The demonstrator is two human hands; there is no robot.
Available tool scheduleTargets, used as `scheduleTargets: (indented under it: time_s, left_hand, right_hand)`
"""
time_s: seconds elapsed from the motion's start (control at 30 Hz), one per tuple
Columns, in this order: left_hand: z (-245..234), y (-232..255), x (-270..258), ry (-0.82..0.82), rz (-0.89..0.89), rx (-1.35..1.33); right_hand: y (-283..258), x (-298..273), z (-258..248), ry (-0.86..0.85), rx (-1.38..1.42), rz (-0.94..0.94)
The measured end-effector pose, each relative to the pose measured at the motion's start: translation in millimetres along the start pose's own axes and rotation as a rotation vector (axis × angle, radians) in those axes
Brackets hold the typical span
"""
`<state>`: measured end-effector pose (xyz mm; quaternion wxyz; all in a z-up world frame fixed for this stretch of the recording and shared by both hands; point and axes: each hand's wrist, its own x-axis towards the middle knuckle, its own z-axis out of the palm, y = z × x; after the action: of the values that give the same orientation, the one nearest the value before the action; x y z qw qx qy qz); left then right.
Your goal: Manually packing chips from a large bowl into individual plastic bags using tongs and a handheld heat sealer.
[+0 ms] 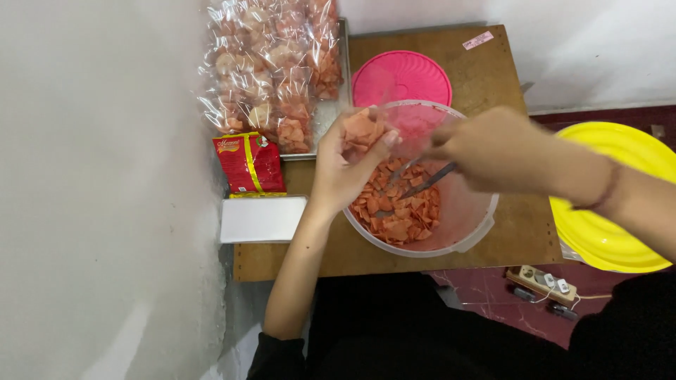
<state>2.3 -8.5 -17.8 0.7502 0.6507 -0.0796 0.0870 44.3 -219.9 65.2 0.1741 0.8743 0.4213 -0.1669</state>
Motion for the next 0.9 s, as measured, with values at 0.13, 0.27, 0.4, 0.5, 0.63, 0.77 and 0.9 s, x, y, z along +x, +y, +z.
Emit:
scheduleTargets:
  time_s: [0.13,0.27,0.4,0.5,0.63,0.77,0.9]
  left_hand:
    - [-7,-14,5,-0.030,0.171,0.005]
    - [-1,-5,3,-0.034,0.110,0.094]
    - [-5,12,7,-0.053,0.123,0.134]
    - [-2,3,3,-0.033,0.085,0.073]
    - [-2,4,6,-0.041,0.085,0.065]
    - [-1,2,5,-0.050,0.094,0.048]
    - [-2,-2,4,-0.048,0.082,0.020]
  right_hand:
    - [-22,29,47,0.122,-0.110,-0.015]
    - [-17,53,81,0.194,-0.109,-0.118]
    - [-11,73,108,0.283,-0.109,-0.166]
    - [-9,78,113,0.285,-0.085,-0.206]
    - [-11,71,104,0.309,-0.084,-0.192]
    - [-8,62,92,0.282,-0.051,-0.186]
    - [-5,60,89,0.339,-0.058,-0.163]
